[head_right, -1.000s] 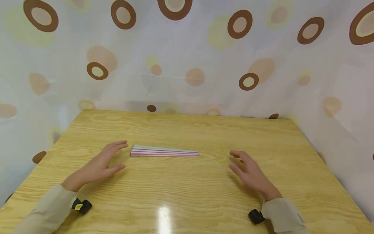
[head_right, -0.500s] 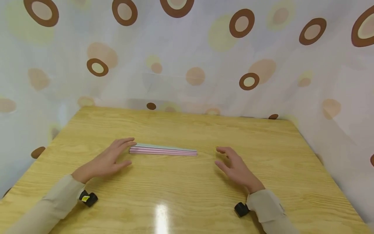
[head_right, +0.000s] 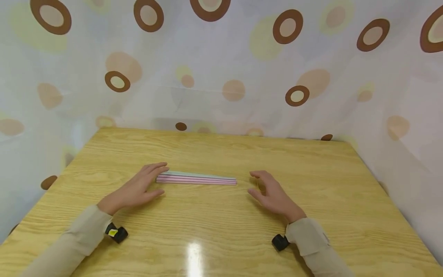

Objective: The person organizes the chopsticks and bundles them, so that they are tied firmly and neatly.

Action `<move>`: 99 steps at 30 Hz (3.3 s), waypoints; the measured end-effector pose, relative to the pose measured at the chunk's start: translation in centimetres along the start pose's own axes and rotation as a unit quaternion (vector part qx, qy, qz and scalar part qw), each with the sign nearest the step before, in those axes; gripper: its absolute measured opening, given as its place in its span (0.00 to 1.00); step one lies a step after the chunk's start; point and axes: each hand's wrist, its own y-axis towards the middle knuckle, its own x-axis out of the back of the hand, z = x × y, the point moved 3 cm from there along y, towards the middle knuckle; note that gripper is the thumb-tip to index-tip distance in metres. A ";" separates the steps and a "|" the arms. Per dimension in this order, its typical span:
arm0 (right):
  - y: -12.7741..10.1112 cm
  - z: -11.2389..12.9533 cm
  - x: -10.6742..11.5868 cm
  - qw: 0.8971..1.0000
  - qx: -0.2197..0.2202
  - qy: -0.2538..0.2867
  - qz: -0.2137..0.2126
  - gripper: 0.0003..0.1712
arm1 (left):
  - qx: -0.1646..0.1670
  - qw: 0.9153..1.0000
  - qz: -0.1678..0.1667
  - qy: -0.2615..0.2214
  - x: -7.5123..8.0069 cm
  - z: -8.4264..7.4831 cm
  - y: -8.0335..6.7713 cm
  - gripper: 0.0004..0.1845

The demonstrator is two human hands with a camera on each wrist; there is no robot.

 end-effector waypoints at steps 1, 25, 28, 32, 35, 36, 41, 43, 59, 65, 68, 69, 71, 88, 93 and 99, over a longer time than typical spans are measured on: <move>0.1 0.1 -0.1 1.000 0.003 0.003 -0.001 0.27 | -0.001 1.000 -0.001 0.003 0.0 0.0 0.1 0.32; 2.6 0.8 -1.5 0.999 0.044 -0.008 0.021 0.26 | 0.029 0.999 0.031 -0.020 -1.2 0.0 1.8 0.29; 3.0 1.0 -2.0 0.999 0.042 -0.003 0.031 0.26 | 0.041 0.998 0.038 -0.025 -1.4 0.1 1.6 0.29; 3.4 1.1 -2.4 0.999 0.040 0.002 0.028 0.25 | 0.035 0.999 0.033 -0.022 -1.6 0.2 1.6 0.29; 3.8 1.1 -2.5 0.999 0.041 0.006 0.025 0.24 | 0.027 0.999 0.022 -0.019 -1.7 0.2 1.8 0.29; 3.9 1.1 -2.5 0.999 0.041 0.008 0.023 0.24 | 0.025 0.999 0.019 -0.020 -1.7 0.2 1.8 0.29; 4.2 1.0 -2.5 0.999 0.031 0.023 0.016 0.23 | 0.021 0.999 0.015 -0.022 -1.7 0.3 1.9 0.28; 4.2 0.9 -2.6 0.999 0.020 0.023 0.018 0.22 | 0.020 1.000 0.014 -0.019 -1.8 0.4 1.9 0.27; 4.5 0.8 -3.7 0.998 0.054 0.014 0.011 0.16 | 0.023 1.000 0.008 0.010 -2.5 0.7 2.4 0.21; 4.9 0.8 -3.9 0.997 0.071 -0.006 0.001 0.15 | 0.038 0.999 0.019 0.020 -2.4 0.8 3.1 0.22; 5.2 0.7 -3.9 0.998 0.069 -0.015 -0.003 0.15 | 0.043 0.999 0.018 0.018 -2.3 0.9 3.7 0.24; 5.2 0.7 -3.9 0.998 0.063 -0.013 -0.002 0.15 | 0.045 0.999 0.019 0.016 -2.3 1.0 3.9 0.24; 5.3 0.6 -3.9 0.999 0.053 -0.012 0.000 0.16 | 0.048 0.999 0.022 0.013 -2.3 1.2 4.2 0.25; 5.9 0.6 -4.1 0.998 -0.013 0.030 0.055 0.19 | 0.055 0.996 0.007 -0.066 -2.6 2.1 4.2 0.18; 6.4 0.8 -4.1 0.999 0.003 0.014 0.046 0.16 | 0.071 0.995 0.020 -0.066 -2.0 1.9 4.5 0.17; 6.4 1.0 -4.3 0.998 0.007 -0.026 0.058 0.16 | 0.094 0.992 0.051 -0.074 -1.9 1.8 4.5 0.18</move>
